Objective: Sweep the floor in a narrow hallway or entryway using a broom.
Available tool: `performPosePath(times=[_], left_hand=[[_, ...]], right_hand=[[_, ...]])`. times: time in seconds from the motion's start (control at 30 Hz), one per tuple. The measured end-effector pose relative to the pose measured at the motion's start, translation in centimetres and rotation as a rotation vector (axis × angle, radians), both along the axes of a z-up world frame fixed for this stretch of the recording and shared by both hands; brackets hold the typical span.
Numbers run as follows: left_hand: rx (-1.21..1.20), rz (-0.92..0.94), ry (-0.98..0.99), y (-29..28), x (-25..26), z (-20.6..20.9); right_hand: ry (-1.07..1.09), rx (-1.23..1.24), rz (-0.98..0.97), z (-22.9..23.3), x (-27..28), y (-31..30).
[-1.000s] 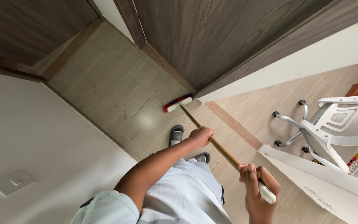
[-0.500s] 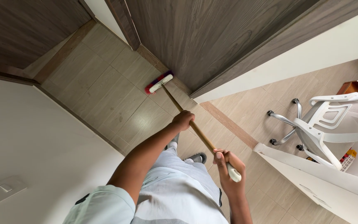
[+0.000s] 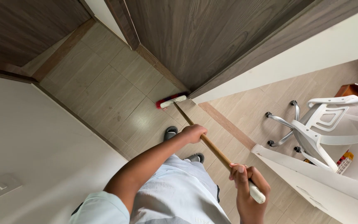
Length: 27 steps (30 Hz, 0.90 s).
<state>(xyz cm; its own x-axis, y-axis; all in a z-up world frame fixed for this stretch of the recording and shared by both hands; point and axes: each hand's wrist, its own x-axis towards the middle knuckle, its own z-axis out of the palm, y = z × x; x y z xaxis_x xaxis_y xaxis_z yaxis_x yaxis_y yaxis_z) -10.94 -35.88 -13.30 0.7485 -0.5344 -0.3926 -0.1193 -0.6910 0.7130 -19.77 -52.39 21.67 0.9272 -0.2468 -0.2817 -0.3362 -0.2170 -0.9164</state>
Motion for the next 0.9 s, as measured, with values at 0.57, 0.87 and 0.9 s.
performPosePath(times=[0.57,0.87,0.9], left_hand=[[-0.050,0.162,-0.176,0.1,-0.1,-10.5],[-0.321,0.448,-0.131,-6.3,-2.0,0.9],[-0.407,0.551,-0.127,-6.3,-2.1,3.8]], right_hand=[[-0.010,-0.006,0.315,-5.5,2.1,-3.1],[-0.169,0.047,0.579,-4.5,5.9,-10.5],[-0.307,0.136,0.682,-4.9,6.5,-10.9]])
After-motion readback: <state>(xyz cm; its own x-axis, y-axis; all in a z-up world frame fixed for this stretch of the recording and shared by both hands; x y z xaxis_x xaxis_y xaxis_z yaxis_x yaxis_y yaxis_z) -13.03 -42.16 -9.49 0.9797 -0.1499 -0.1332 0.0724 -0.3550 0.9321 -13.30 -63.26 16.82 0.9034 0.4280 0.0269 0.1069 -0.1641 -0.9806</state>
